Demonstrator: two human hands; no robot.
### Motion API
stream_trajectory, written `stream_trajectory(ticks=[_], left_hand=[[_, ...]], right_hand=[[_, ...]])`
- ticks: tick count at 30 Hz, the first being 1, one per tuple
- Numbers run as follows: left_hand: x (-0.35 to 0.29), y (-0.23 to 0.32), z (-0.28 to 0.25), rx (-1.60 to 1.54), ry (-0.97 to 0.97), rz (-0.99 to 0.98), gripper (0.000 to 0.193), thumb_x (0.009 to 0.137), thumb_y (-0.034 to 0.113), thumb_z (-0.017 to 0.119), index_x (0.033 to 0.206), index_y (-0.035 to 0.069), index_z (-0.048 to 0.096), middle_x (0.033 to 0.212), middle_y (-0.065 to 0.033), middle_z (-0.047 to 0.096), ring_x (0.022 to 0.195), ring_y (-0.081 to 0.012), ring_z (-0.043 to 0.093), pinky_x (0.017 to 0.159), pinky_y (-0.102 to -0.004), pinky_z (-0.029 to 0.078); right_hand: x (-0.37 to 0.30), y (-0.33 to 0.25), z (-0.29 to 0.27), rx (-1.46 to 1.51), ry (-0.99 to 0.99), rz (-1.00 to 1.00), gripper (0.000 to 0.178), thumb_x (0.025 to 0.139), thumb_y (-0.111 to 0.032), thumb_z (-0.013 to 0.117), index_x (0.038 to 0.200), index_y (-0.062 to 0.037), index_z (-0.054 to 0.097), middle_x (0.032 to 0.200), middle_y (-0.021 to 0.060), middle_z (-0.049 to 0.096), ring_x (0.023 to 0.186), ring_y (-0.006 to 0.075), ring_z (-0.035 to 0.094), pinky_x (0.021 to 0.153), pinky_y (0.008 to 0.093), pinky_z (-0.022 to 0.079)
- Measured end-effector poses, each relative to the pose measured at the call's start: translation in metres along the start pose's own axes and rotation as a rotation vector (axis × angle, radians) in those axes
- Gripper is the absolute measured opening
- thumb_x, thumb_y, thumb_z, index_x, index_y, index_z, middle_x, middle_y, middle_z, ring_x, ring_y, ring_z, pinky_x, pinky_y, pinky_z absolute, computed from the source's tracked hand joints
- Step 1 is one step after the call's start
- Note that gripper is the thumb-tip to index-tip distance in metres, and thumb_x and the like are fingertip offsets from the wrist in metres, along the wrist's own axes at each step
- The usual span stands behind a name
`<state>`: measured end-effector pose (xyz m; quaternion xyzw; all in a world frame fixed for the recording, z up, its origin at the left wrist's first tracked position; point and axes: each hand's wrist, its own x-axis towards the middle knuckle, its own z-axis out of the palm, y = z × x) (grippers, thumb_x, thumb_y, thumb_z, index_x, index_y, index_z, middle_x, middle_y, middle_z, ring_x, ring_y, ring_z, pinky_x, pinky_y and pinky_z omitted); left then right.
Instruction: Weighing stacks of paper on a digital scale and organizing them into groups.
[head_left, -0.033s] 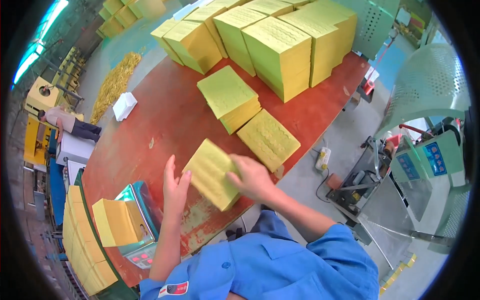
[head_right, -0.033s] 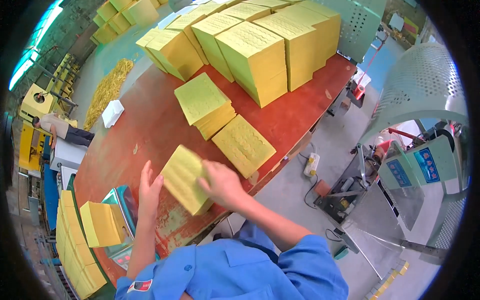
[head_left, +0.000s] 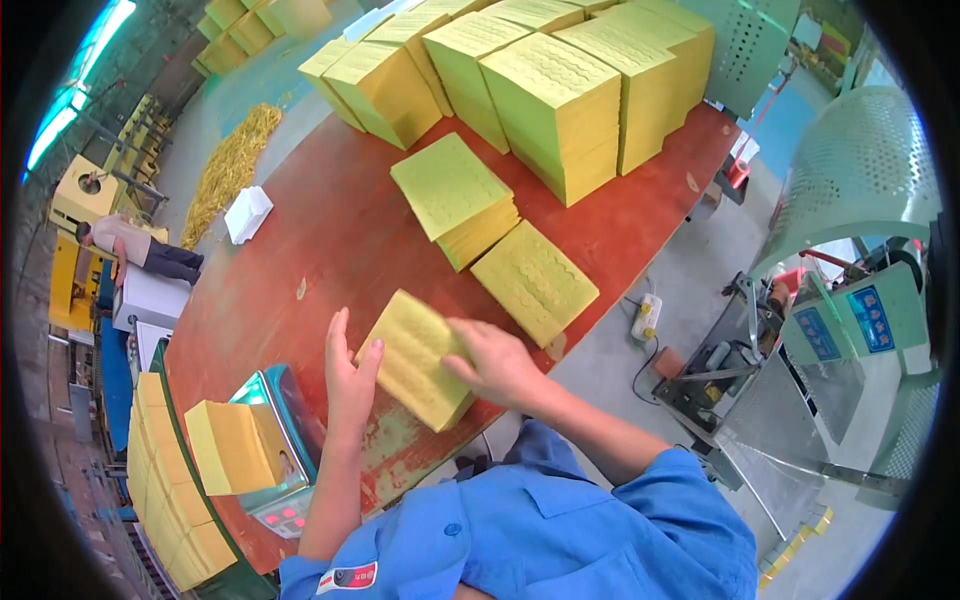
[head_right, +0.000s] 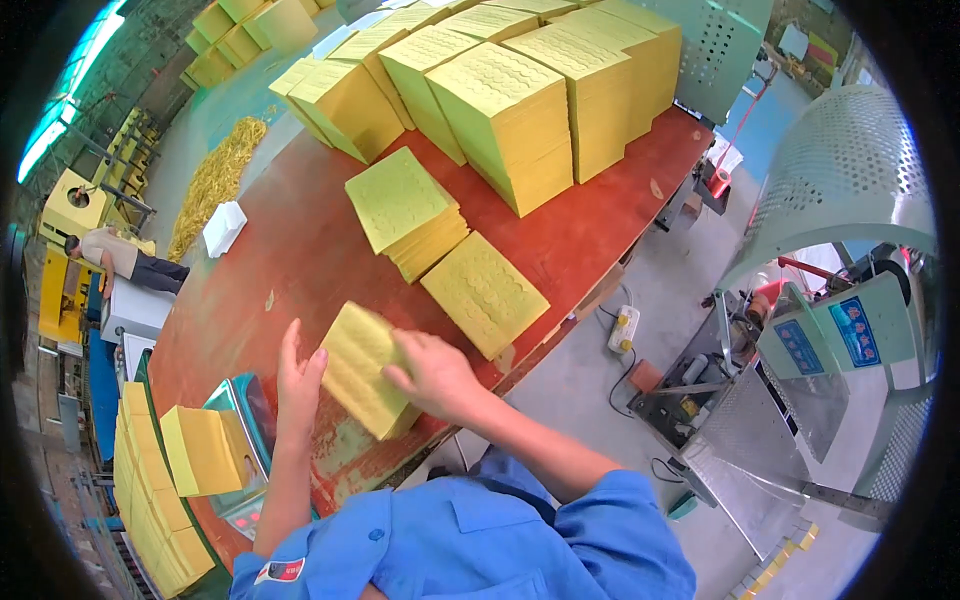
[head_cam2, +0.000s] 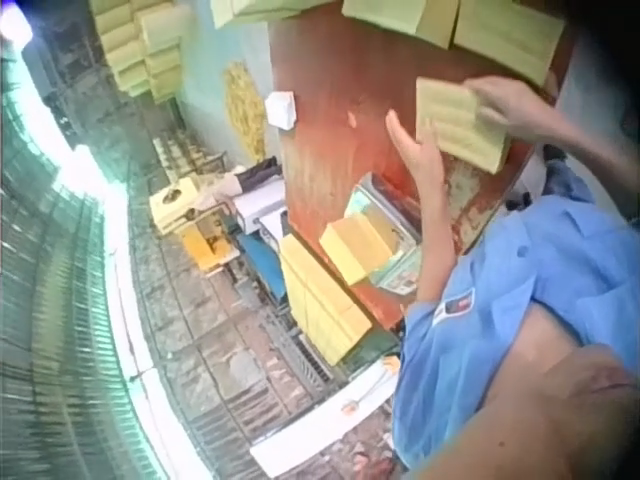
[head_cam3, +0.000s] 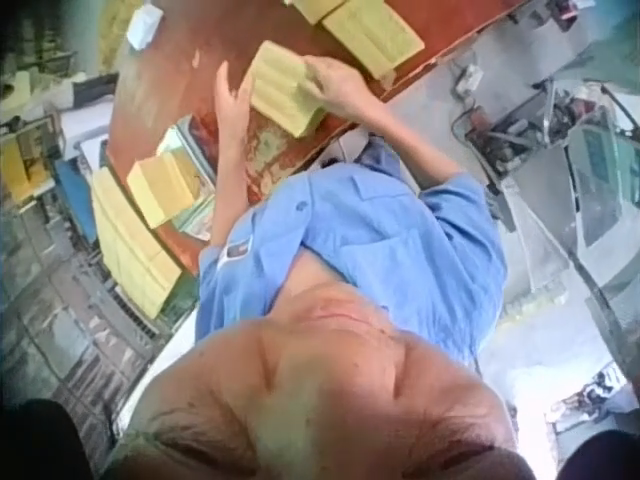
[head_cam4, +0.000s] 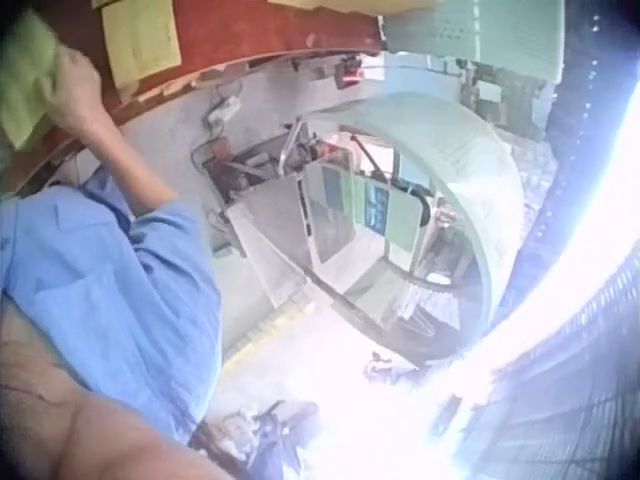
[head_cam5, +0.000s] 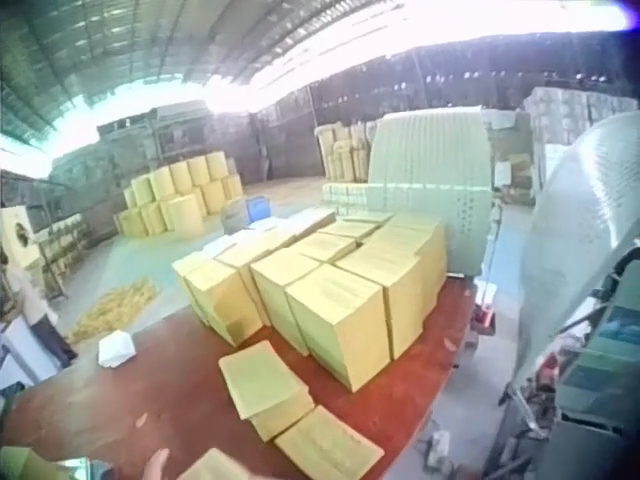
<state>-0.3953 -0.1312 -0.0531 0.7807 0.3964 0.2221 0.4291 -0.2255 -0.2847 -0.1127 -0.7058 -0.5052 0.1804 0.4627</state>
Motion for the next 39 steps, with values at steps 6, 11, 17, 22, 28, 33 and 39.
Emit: stream_trajectory(ticks=[6, 11, 17, 22, 28, 33, 39], left_hand=[[0.038, 0.043, 0.025, 0.484, 0.089, 0.331, 0.067, 0.089, 0.025, 0.067, 0.147, 0.005, 0.038, 0.154, -0.0221, 0.03, 0.141, -0.038, 0.031, 0.115, -0.046, 0.029], [0.103, 0.076, 0.063, 0.456, 0.067, 0.382, 0.067, 0.09, 0.027, 0.067, 0.146, 0.005, 0.039, 0.154, -0.0246, 0.029, 0.142, -0.0379, 0.03, 0.115, -0.0455, 0.028], [0.172, 0.05, 0.102, -0.28, 0.097, -0.179, 0.074, 0.088, 0.037, 0.071, 0.144, 0.0, 0.04, 0.15, -0.019, 0.039, 0.139, -0.0313, 0.036, 0.113, -0.0421, 0.031], [0.189, 0.027, 0.116, -0.734, -0.215, -0.494, 0.049, 0.092, 0.032, 0.067, 0.132, 0.007, 0.054, 0.129, -0.0075, 0.061, 0.12, -0.0238, 0.057, 0.1, -0.0475, 0.046], [0.196, 0.019, 0.102, -0.737, -0.207, -0.535, 0.047, 0.09, 0.03, 0.068, 0.128, 0.005, 0.056, 0.122, -0.0088, 0.065, 0.112, -0.0229, 0.062, 0.097, -0.043, 0.05], [0.197, 0.004, 0.053, -0.692, -0.345, -0.571, 0.052, 0.091, 0.034, 0.067, 0.131, 0.004, 0.055, 0.123, -0.0106, 0.065, 0.111, -0.023, 0.064, 0.098, -0.0401, 0.049], [0.198, 0.011, 0.049, -0.538, -0.422, -0.563, 0.054, 0.092, 0.038, 0.066, 0.131, 0.003, 0.055, 0.124, -0.0098, 0.065, 0.111, -0.0216, 0.064, 0.098, -0.038, 0.05]], right_hand=[[0.027, 0.024, -0.052, -0.27, 0.198, -0.232, 0.04, 0.077, -0.021, 0.074, 0.114, -0.008, 0.064, 0.124, 0.016, 0.058, 0.124, 0.0366, 0.05, 0.102, 0.0515, 0.039], [0.026, 0.076, -0.064, -0.484, 0.028, -0.244, 0.041, 0.074, -0.014, 0.068, 0.115, -0.0096, 0.065, 0.129, 0.0169, 0.056, 0.132, 0.0397, 0.042, 0.107, 0.0593, 0.032], [0.028, 0.089, -0.11, -0.503, 0.023, -0.16, 0.043, 0.074, -0.018, 0.07, 0.117, -0.0119, 0.066, 0.135, 0.0141, 0.055, 0.133, 0.037, 0.043, 0.11, 0.0575, 0.029], [0.078, 0.083, -0.115, 0.01, 0.188, 0.044, 0.042, 0.086, -0.024, 0.065, 0.12, 0.0007, 0.06, 0.126, 0.0244, 0.058, 0.123, 0.0392, 0.053, 0.105, 0.0481, 0.039], [0.145, 0.082, -0.05, 0.278, 0.307, 0.302, 0.052, 0.094, -0.036, 0.052, 0.124, 0.0074, 0.052, 0.122, 0.03, 0.058, 0.116, 0.0461, 0.054, 0.1, 0.0478, 0.042], [0.097, 0.063, 0.008, 0.323, 0.235, 0.156, 0.06, 0.094, -0.033, 0.052, 0.135, 0.0108, 0.043, 0.136, 0.0321, 0.048, 0.129, 0.0415, 0.047, 0.108, 0.0435, 0.038], [0.081, 0.067, 0.008, 0.548, 0.266, 0.265, 0.055, 0.094, -0.025, 0.055, 0.136, 0.0083, 0.045, 0.141, 0.0284, 0.047, 0.133, 0.0391, 0.046, 0.111, 0.0413, 0.036]])
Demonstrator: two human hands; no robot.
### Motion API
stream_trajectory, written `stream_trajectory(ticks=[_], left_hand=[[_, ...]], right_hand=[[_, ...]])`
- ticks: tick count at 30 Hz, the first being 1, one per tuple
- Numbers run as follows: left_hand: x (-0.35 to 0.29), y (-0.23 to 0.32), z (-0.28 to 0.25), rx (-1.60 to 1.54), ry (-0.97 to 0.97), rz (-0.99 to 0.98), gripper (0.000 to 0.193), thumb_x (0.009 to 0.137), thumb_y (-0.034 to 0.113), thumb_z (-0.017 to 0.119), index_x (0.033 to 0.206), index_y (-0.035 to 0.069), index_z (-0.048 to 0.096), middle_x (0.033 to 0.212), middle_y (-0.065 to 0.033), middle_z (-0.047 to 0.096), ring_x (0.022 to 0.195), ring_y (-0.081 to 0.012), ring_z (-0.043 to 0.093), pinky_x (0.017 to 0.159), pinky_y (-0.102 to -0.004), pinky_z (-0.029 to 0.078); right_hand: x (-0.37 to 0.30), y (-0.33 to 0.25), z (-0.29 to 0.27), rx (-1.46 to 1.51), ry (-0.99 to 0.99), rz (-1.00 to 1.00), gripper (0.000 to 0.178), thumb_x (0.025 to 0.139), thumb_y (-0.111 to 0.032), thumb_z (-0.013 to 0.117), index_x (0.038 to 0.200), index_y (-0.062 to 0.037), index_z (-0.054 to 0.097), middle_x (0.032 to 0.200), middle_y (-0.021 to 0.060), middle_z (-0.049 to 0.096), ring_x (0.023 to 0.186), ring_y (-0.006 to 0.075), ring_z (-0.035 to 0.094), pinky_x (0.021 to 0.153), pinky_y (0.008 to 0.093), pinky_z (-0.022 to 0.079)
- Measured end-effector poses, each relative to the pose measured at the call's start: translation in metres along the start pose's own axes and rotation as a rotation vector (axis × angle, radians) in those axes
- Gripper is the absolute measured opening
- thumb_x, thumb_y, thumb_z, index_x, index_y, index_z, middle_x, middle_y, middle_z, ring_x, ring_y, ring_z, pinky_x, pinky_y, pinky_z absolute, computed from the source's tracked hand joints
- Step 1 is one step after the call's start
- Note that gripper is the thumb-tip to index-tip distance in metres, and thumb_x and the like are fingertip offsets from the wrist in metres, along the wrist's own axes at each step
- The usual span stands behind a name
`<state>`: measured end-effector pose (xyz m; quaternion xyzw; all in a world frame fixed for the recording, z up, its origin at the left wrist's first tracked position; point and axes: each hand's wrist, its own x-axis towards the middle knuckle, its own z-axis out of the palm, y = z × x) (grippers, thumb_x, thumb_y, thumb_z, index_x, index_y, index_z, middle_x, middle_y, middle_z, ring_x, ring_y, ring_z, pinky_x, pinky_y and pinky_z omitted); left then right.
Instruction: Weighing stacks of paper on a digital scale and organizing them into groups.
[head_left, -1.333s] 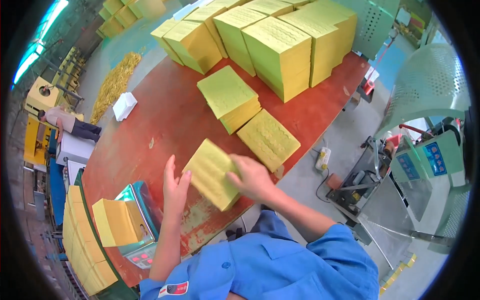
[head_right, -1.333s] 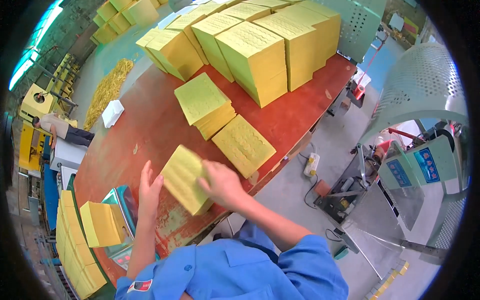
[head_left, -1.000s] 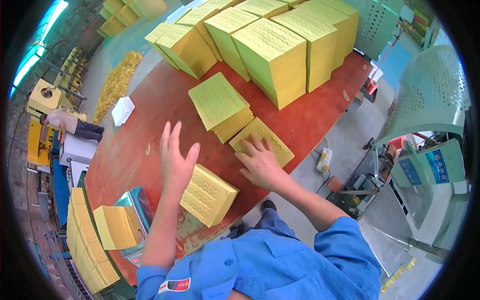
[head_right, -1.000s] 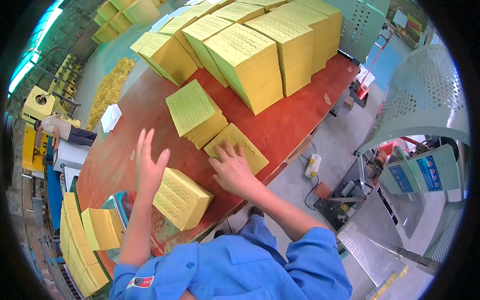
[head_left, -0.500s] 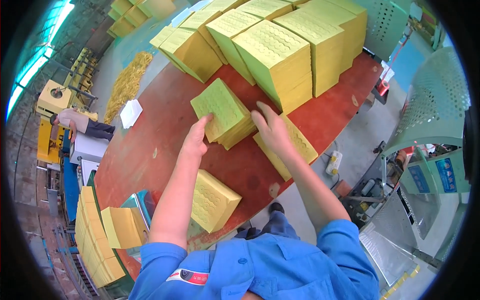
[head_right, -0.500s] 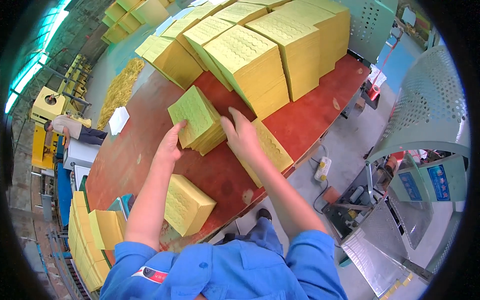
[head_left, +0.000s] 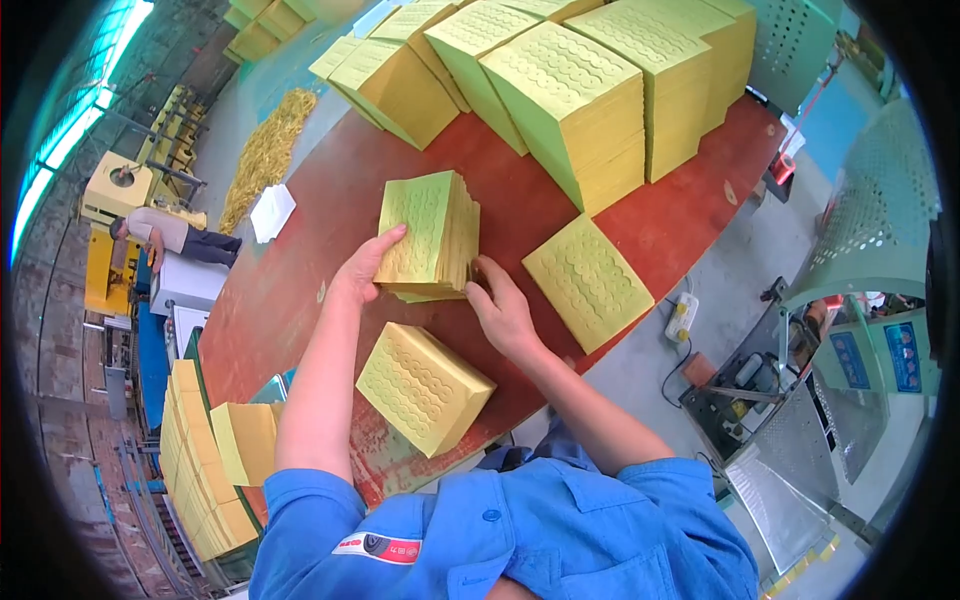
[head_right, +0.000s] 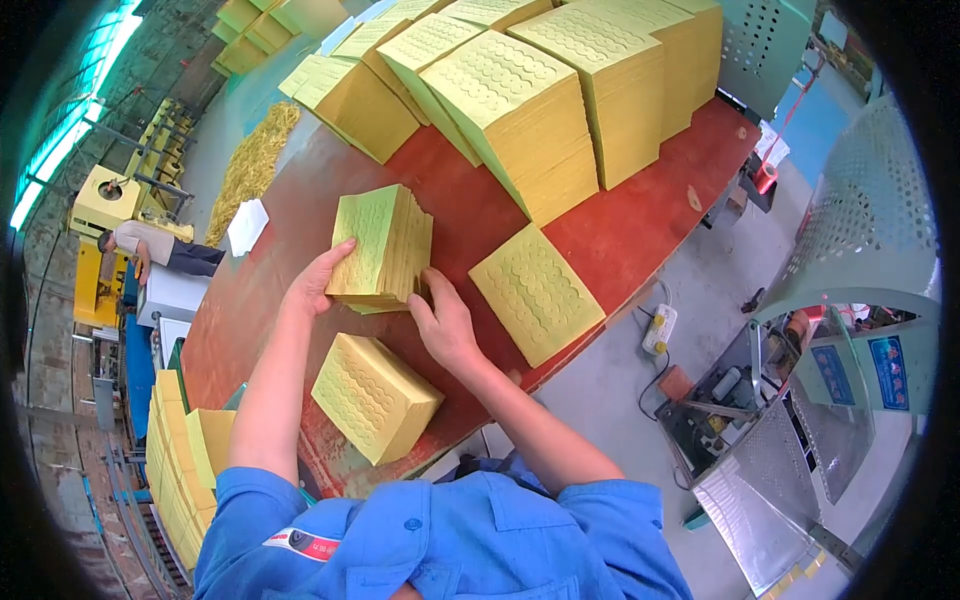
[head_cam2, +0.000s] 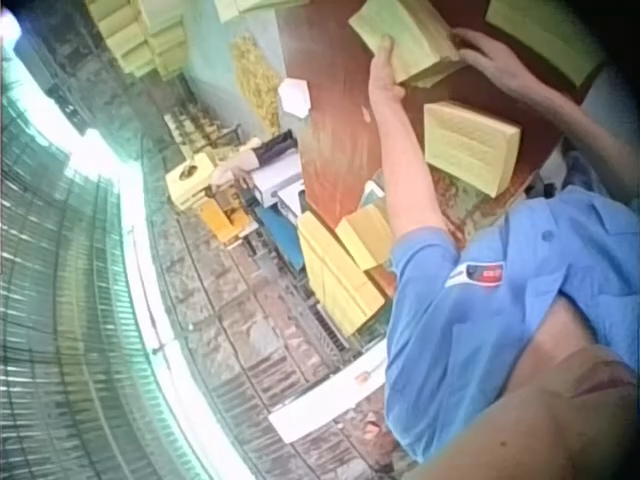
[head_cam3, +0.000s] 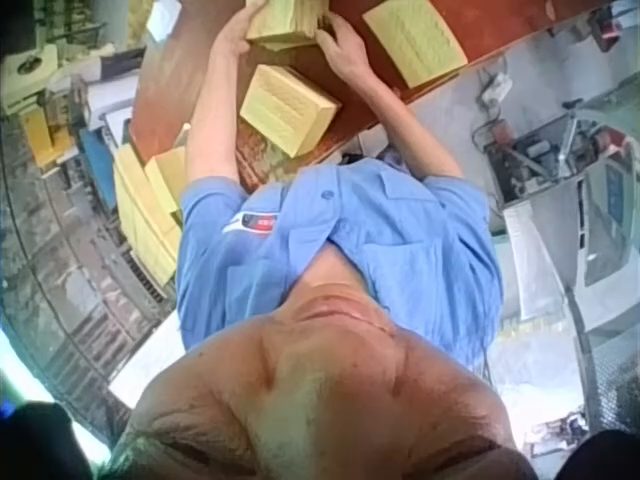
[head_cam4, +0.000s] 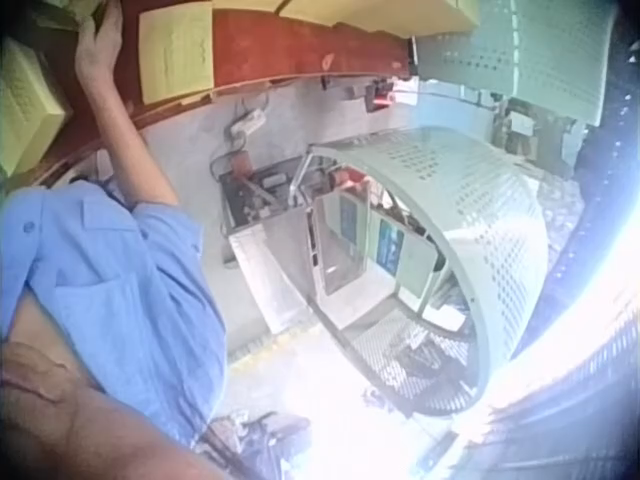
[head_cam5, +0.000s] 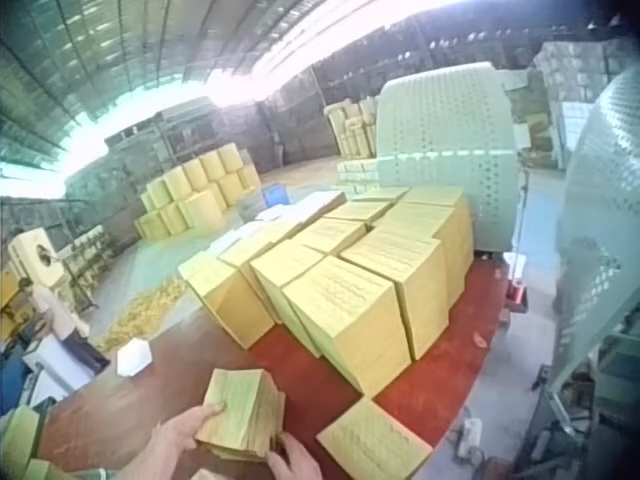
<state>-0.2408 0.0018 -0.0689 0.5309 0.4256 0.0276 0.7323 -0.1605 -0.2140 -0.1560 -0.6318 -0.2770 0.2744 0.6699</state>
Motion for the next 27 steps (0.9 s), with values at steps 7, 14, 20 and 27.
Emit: stream_trajectory(ticks=[7, 14, 20, 27], left_hand=[[-0.006, -0.016, 0.008, 0.044, -0.008, 0.027, 0.057, 0.093, 0.043, 0.064, 0.132, 0.001, 0.055, 0.127, -0.0118, 0.063, 0.116, -0.0199, 0.06, 0.101, -0.0354, 0.046], [-0.1, -0.038, 0.058, 1.069, 0.469, 0.952, 0.061, 0.086, 0.027, 0.069, 0.138, 0.001, 0.048, 0.139, -0.0193, 0.052, 0.131, -0.0343, 0.048, 0.109, -0.0426, 0.038], [-0.171, -0.109, 0.09, 1.555, 0.115, 0.844, 0.064, 0.073, 0.031, 0.076, 0.13, 0.007, 0.056, 0.136, -0.0168, 0.052, 0.139, -0.0341, 0.037, 0.116, -0.0576, 0.021], [-0.179, -0.106, 0.013, 1.694, -0.041, 0.84, 0.062, 0.071, 0.032, 0.076, 0.126, 0.009, 0.058, 0.14, -0.0136, 0.049, 0.141, -0.0322, 0.035, 0.117, -0.057, 0.021]], right_hand=[[0.015, 0.001, -0.007, 0.088, 0.162, -0.031, 0.047, 0.098, -0.025, 0.051, 0.131, 0.0086, 0.05, 0.13, 0.0264, 0.056, 0.125, 0.0347, 0.053, 0.106, 0.038, 0.04], [0.029, 0.005, -0.016, 0.115, 0.181, -0.055, 0.05, 0.101, -0.029, 0.049, 0.134, 0.0075, 0.049, 0.132, 0.0246, 0.056, 0.126, 0.0319, 0.052, 0.108, 0.0369, 0.037], [0.088, -0.052, -0.004, 0.207, 0.185, -0.223, 0.061, 0.093, -0.034, 0.061, 0.137, 0.0058, 0.047, 0.134, 0.0241, 0.055, 0.122, 0.0292, 0.055, 0.104, 0.0363, 0.041], [0.167, -0.039, -0.006, -0.076, -0.418, 0.048, 0.053, 0.084, -0.024, 0.071, 0.131, -0.0028, 0.056, 0.119, 0.0118, 0.064, 0.106, 0.019, 0.062, 0.094, 0.0332, 0.047]])
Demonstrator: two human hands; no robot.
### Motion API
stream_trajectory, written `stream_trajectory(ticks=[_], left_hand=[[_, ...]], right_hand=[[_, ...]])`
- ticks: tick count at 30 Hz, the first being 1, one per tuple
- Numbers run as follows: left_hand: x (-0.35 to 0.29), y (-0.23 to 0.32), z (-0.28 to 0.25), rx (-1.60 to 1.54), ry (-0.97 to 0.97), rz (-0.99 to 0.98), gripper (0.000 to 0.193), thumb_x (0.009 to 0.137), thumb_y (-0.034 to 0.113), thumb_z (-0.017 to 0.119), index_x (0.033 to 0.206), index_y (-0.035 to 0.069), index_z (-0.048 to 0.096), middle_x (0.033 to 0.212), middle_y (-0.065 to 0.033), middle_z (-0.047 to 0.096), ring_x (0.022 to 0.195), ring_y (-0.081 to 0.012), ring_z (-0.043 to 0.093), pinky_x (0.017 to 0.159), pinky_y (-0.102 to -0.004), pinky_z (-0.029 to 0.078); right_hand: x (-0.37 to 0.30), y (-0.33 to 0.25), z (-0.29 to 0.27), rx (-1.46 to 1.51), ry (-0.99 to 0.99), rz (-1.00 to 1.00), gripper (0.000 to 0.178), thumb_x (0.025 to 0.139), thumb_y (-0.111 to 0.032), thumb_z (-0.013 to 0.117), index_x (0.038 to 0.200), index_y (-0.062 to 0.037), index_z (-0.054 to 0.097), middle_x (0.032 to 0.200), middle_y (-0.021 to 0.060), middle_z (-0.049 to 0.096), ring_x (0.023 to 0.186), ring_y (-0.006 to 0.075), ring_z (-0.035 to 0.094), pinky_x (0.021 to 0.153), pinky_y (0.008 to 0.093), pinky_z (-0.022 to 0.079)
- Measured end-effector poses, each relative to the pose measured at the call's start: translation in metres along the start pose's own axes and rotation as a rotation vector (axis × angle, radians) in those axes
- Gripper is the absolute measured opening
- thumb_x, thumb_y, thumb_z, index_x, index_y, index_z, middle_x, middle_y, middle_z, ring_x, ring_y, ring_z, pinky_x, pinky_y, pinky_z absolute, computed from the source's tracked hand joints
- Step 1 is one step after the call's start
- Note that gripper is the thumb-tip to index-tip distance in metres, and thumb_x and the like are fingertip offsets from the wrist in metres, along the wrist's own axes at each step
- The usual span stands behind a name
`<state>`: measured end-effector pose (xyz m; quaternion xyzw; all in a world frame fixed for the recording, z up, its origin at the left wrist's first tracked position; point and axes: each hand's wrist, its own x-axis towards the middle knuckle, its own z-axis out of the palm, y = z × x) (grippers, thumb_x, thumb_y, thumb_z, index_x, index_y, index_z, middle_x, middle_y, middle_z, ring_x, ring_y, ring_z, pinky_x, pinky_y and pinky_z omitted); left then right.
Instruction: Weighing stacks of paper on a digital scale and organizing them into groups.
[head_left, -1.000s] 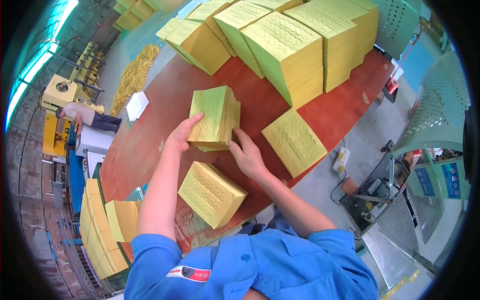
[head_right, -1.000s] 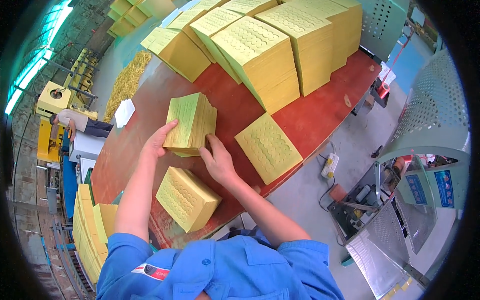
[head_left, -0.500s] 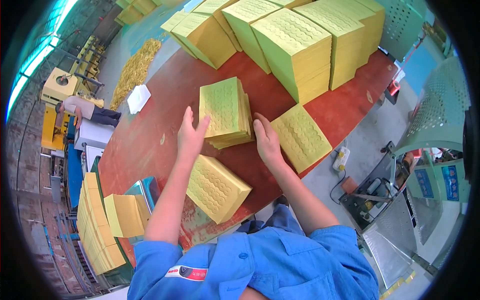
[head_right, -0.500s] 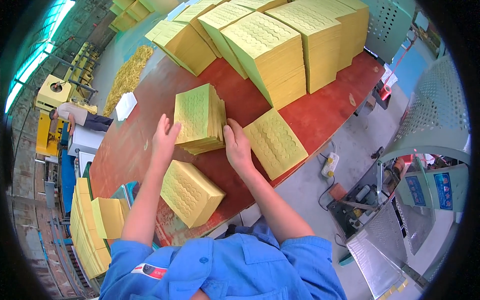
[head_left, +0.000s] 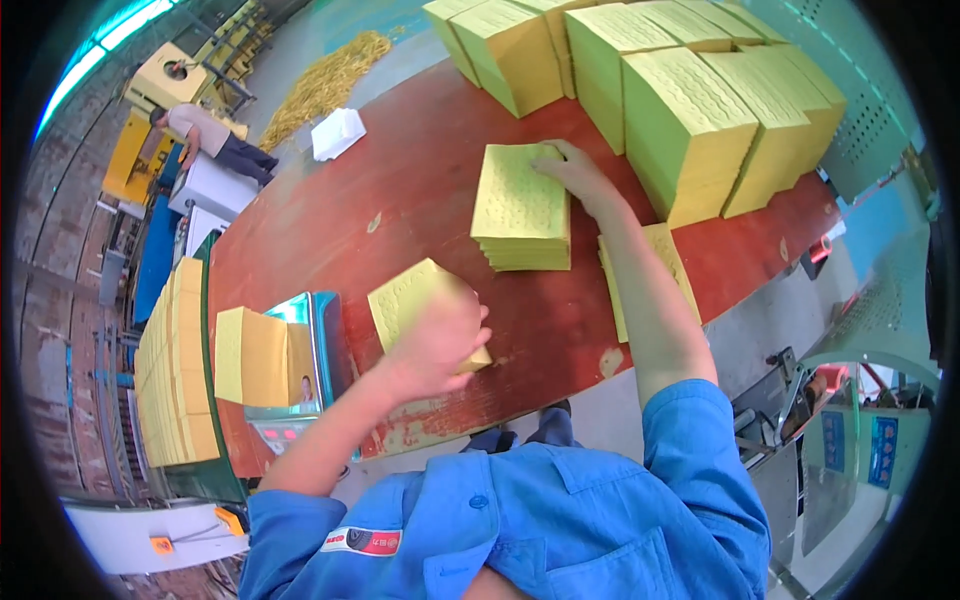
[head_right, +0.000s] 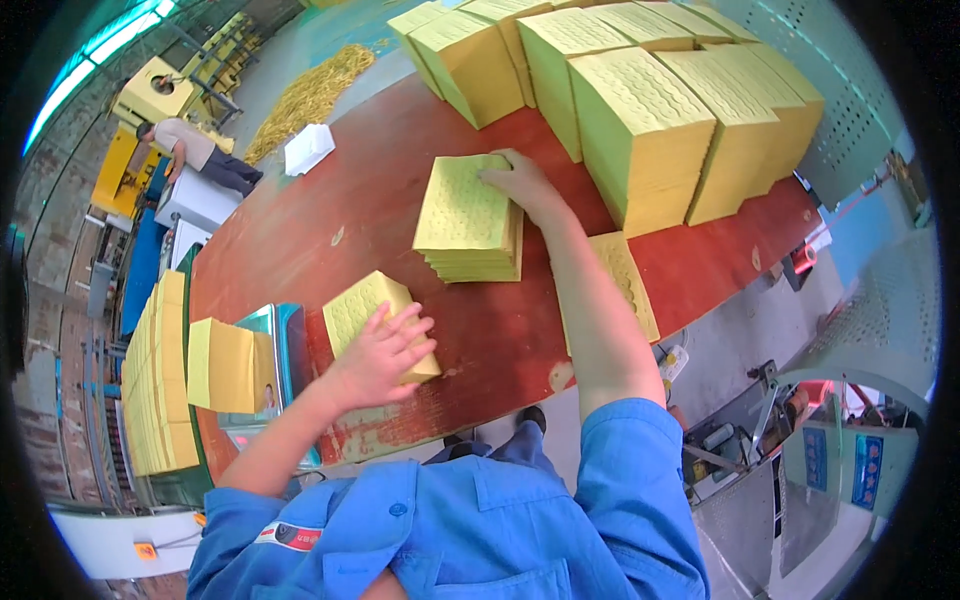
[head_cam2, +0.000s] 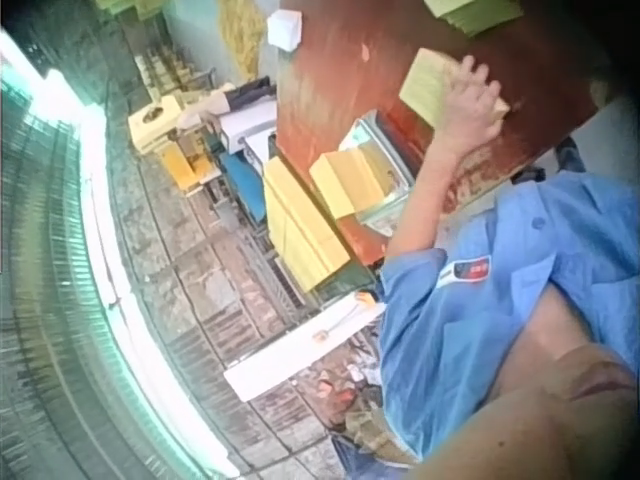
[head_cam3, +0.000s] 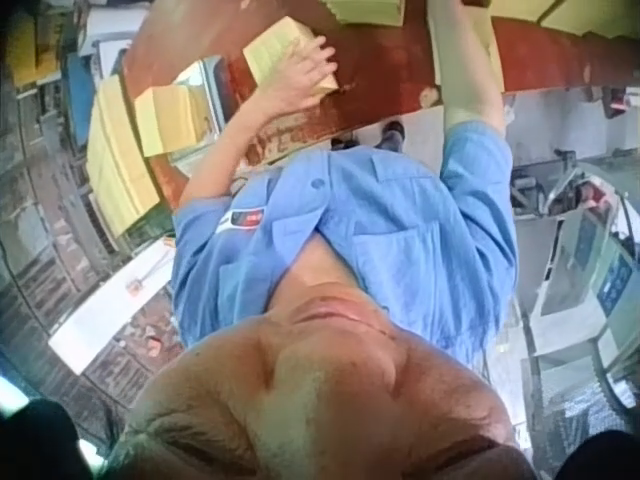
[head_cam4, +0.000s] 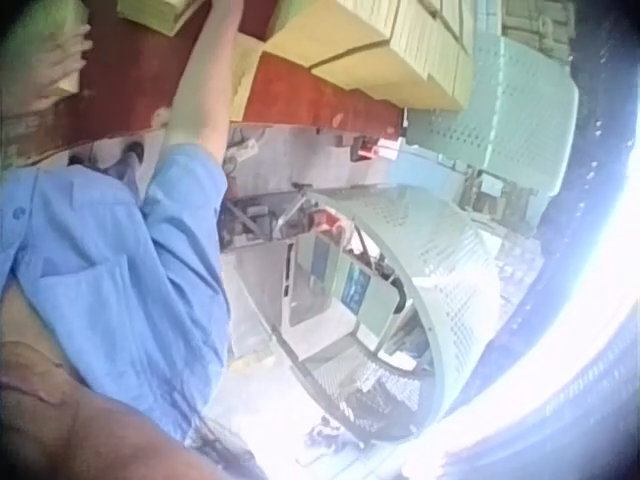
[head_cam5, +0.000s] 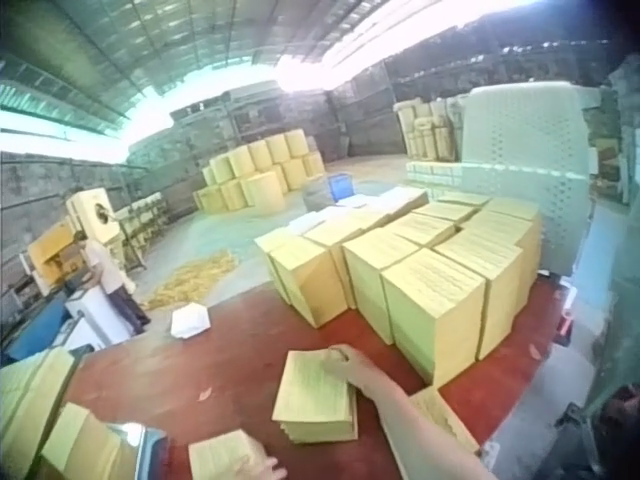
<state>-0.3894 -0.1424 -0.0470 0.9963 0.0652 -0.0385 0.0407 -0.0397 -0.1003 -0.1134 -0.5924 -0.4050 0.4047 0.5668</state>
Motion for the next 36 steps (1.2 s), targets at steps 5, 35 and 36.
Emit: stream_trajectory(ticks=[5, 35, 36], left_hand=[[-0.048, -0.021, -0.02, -0.041, -0.021, -0.196, 0.062, 0.075, 0.028, 0.073, 0.131, 0.01, 0.057, 0.15, -0.0137, 0.04, 0.144, -0.0332, 0.03, 0.118, -0.0562, 0.02], [-0.06, 0.078, 0.054, -2.422, 0.185, -0.462, 0.053, 0.098, 0.026, 0.053, 0.143, 0.001, 0.039, 0.132, -0.0131, 0.058, 0.118, -0.0237, 0.059, 0.1, -0.0395, 0.05], [-0.057, 0.078, 0.055, -2.457, 0.213, -0.369, 0.054, 0.101, 0.027, 0.049, 0.146, 0.001, 0.036, 0.138, -0.0139, 0.053, 0.122, -0.0221, 0.057, 0.102, -0.0382, 0.048]], right_hand=[[-0.014, -0.008, 0.024, 0.039, -0.262, 0.041, 0.052, 0.082, -0.02, 0.071, 0.129, -0.0025, 0.056, 0.117, 0.0106, 0.063, 0.107, 0.0184, 0.06, 0.095, 0.0328, 0.046], [-0.355, -0.029, 0.1, 0.252, 0.299, 0.098, 0.026, 0.099, -0.026, 0.055, 0.105, -0.0018, 0.063, 0.089, -0.0002, 0.06, 0.079, 0.0062, 0.052, 0.068, 0.0257, 0.044], [-0.347, -0.049, 0.101, 0.179, 0.329, 0.007, 0.025, 0.099, -0.024, 0.056, 0.101, -0.0004, 0.062, 0.085, -0.0006, 0.058, 0.077, 0.0056, 0.05, 0.066, 0.0258, 0.043]])
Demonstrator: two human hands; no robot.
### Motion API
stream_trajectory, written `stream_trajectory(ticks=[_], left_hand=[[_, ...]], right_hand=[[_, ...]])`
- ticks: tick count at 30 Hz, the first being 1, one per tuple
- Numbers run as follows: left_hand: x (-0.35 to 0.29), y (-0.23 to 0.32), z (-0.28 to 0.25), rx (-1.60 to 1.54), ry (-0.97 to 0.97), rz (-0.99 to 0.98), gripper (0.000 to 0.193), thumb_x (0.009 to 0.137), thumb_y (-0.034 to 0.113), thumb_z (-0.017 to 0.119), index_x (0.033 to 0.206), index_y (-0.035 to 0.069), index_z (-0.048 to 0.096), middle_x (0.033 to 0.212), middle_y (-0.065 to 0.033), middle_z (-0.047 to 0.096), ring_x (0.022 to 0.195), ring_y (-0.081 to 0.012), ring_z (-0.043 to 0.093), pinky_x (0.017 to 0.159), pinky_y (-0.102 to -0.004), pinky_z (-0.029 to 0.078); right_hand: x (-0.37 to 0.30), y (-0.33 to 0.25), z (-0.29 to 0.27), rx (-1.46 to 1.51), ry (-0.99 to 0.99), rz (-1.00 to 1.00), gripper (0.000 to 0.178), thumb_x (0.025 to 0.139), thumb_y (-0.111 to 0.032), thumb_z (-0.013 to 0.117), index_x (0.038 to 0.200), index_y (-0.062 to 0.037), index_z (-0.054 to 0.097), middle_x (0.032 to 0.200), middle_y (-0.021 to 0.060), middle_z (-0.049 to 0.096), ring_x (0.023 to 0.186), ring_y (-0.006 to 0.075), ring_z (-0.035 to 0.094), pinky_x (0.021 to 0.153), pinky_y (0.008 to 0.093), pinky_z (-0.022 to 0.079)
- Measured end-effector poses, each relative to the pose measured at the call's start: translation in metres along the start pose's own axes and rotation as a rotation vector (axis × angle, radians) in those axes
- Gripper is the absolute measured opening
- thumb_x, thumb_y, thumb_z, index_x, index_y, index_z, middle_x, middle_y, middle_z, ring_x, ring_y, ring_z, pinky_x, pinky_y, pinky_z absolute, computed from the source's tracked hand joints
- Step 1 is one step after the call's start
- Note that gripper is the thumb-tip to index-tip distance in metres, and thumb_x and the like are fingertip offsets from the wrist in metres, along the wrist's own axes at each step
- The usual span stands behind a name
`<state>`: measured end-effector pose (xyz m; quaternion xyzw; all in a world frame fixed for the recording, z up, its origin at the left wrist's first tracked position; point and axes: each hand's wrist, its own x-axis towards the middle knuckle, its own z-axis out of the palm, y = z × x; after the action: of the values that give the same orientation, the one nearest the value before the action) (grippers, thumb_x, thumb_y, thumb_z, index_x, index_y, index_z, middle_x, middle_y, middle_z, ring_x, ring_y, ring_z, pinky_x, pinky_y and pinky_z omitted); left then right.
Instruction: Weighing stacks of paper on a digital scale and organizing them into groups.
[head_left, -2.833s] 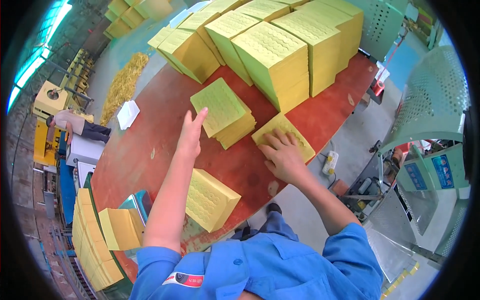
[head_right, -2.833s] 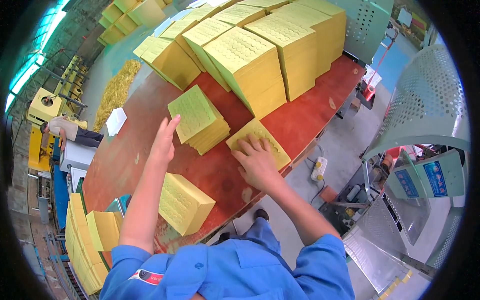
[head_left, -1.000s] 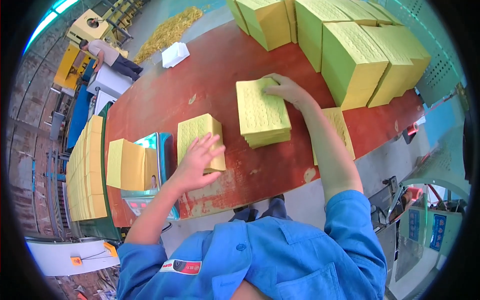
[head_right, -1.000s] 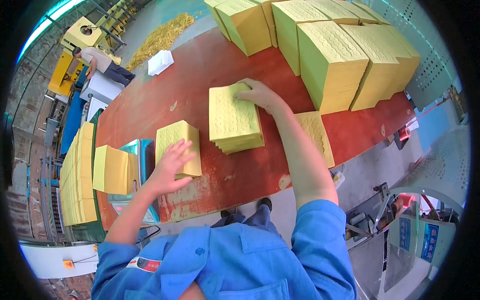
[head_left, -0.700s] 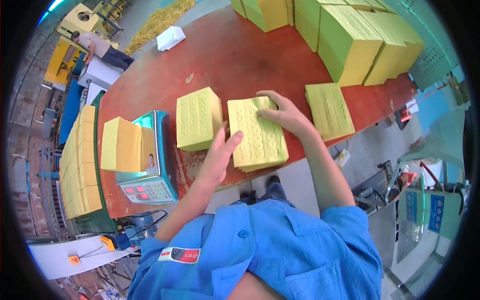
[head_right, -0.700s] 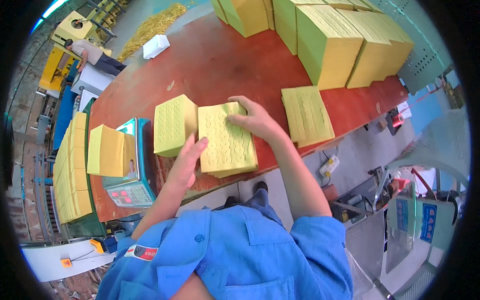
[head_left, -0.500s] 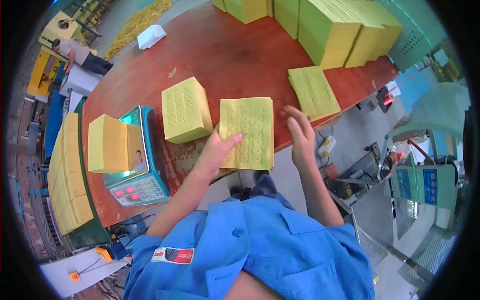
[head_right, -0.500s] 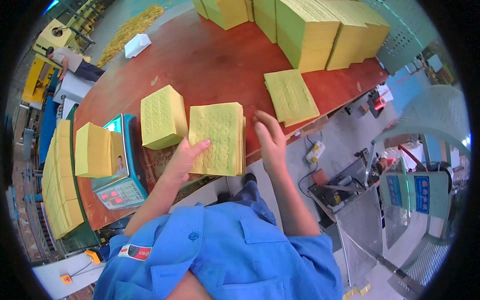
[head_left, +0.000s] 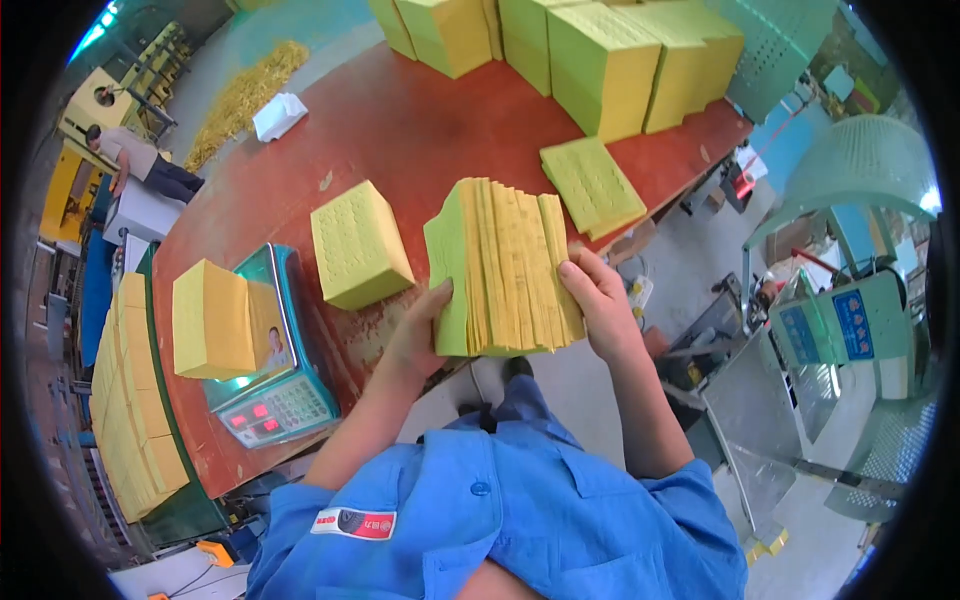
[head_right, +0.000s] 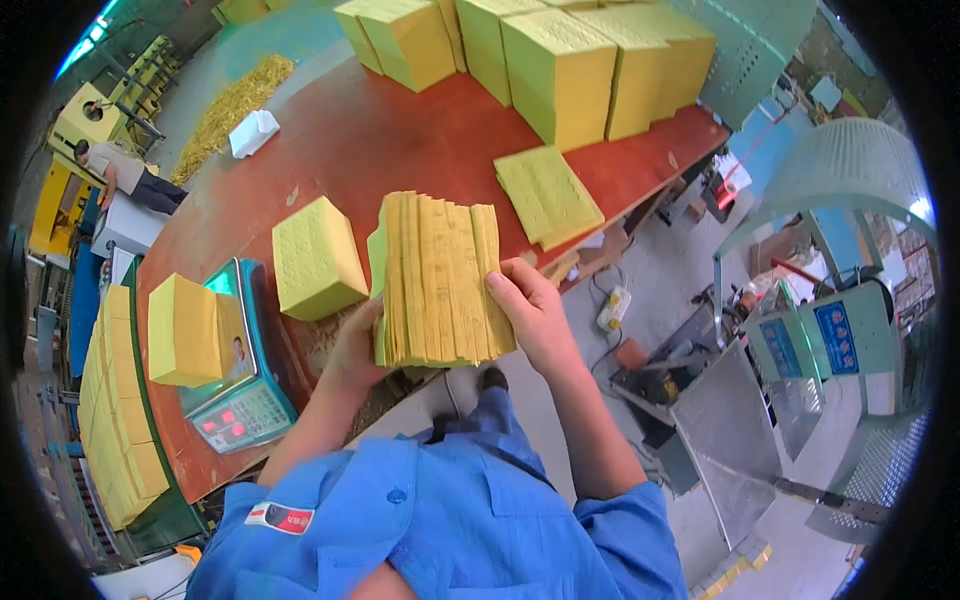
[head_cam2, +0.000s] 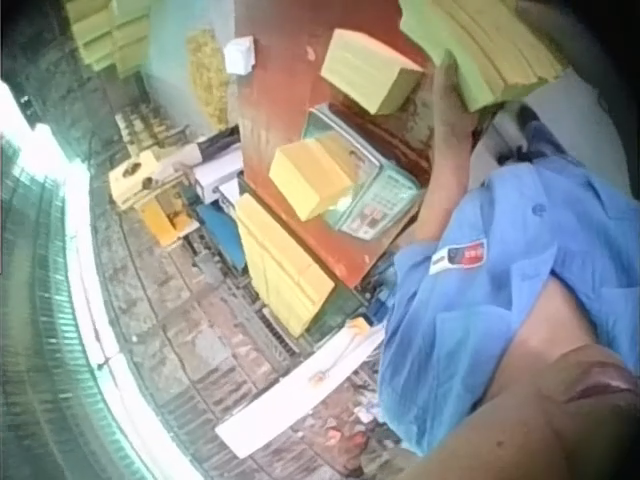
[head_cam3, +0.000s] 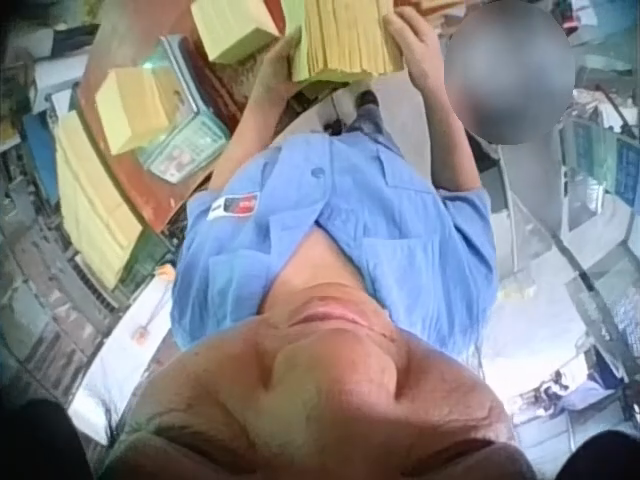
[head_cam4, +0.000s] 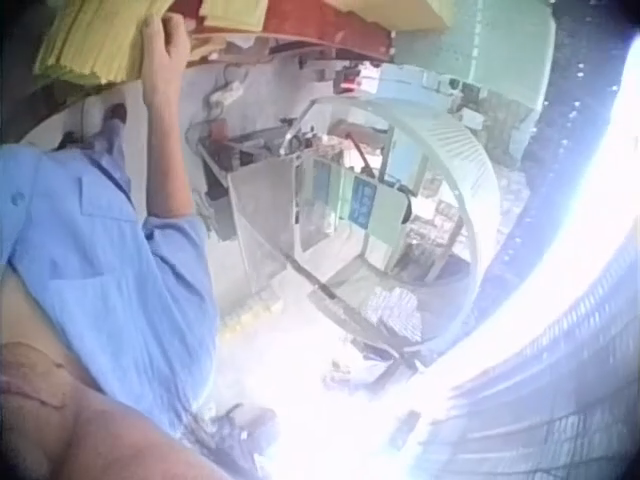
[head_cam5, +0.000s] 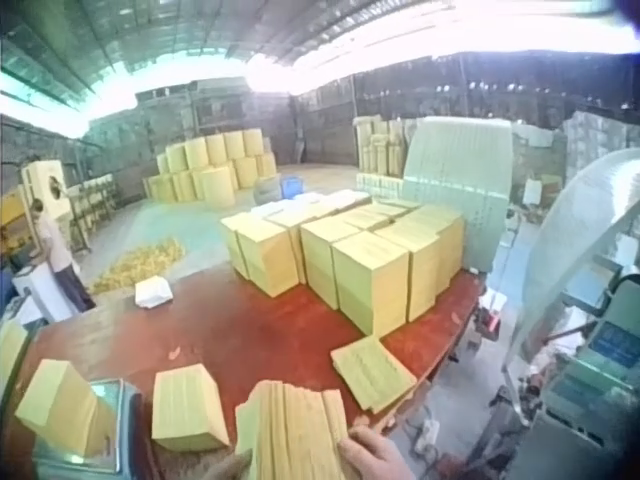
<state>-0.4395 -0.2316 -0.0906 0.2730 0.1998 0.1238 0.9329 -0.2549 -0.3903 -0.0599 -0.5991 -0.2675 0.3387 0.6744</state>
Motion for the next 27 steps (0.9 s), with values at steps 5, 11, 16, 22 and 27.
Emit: stream_trajectory(ticks=[5, 11, 16, 22, 27], left_hand=[[0.019, -0.005, -0.011, 0.303, 0.187, 0.333, 0.061, 0.099, 0.014, 0.055, 0.152, 0.008, 0.026, 0.143, -0.0129, 0.048, 0.127, -0.0209, 0.05, 0.102, -0.0371, 0.046], [0.029, 0.001, -0.028, 0.989, 0.397, 0.511, 0.04, 0.097, 0.005, 0.054, 0.137, 0.0, 0.051, 0.128, -0.0118, 0.06, 0.116, -0.0202, 0.058, 0.102, -0.0313, 0.044], [0.031, 0.015, -0.018, 0.759, 0.406, 0.43, 0.048, 0.106, 0.035, 0.042, 0.132, -0.003, 0.054, 0.128, -0.0112, 0.06, 0.12, -0.0182, 0.053, 0.104, -0.0324, 0.039], [0.044, 0.012, 0.001, 0.882, 0.368, 0.354, 0.054, 0.1, 0.041, 0.052, 0.132, -0.004, 0.051, 0.125, -0.018, 0.058, 0.12, -0.023, 0.052, 0.102, -0.0358, 0.04], [0.038, 0.03, 0.028, 1.2, 0.251, 0.73, 0.053, 0.091, 0.024, 0.069, 0.131, -0.003, 0.047, 0.127, -0.0162, 0.049, 0.119, -0.0272, 0.051, 0.1, -0.0401, 0.042]], right_hand=[[0.041, -0.003, 0.003, -0.376, 0.014, -0.105, 0.027, 0.095, -0.024, 0.061, 0.1, 0.0018, 0.063, 0.08, 0.0052, 0.061, 0.077, 0.0098, 0.056, 0.07, 0.0274, 0.047], [0.062, 0.009, 0.007, -0.469, -0.058, -0.01, 0.029, 0.098, -0.023, 0.056, 0.11, 0.0023, 0.063, 0.092, 0.0054, 0.066, 0.085, 0.012, 0.059, 0.078, 0.028, 0.048], [0.081, 0.044, -0.017, -0.41, -0.041, -0.001, 0.036, 0.1, -0.028, 0.054, 0.117, 0.0021, 0.063, 0.104, 0.0115, 0.069, 0.098, 0.0167, 0.062, 0.087, 0.0308, 0.048], [0.076, 0.04, 0.021, -0.259, -0.128, 0.024, 0.039, 0.102, -0.019, 0.047, 0.135, 0.001, 0.053, 0.128, 0.013, 0.062, 0.122, 0.0175, 0.055, 0.103, 0.0303, 0.041], [0.085, -0.012, 0.023, 0.183, -0.299, -0.208, 0.046, 0.097, 0.0, 0.04, 0.142, 0.0002, 0.044, 0.152, 0.0121, 0.038, 0.14, 0.0206, 0.037, 0.114, 0.0342, 0.03]])
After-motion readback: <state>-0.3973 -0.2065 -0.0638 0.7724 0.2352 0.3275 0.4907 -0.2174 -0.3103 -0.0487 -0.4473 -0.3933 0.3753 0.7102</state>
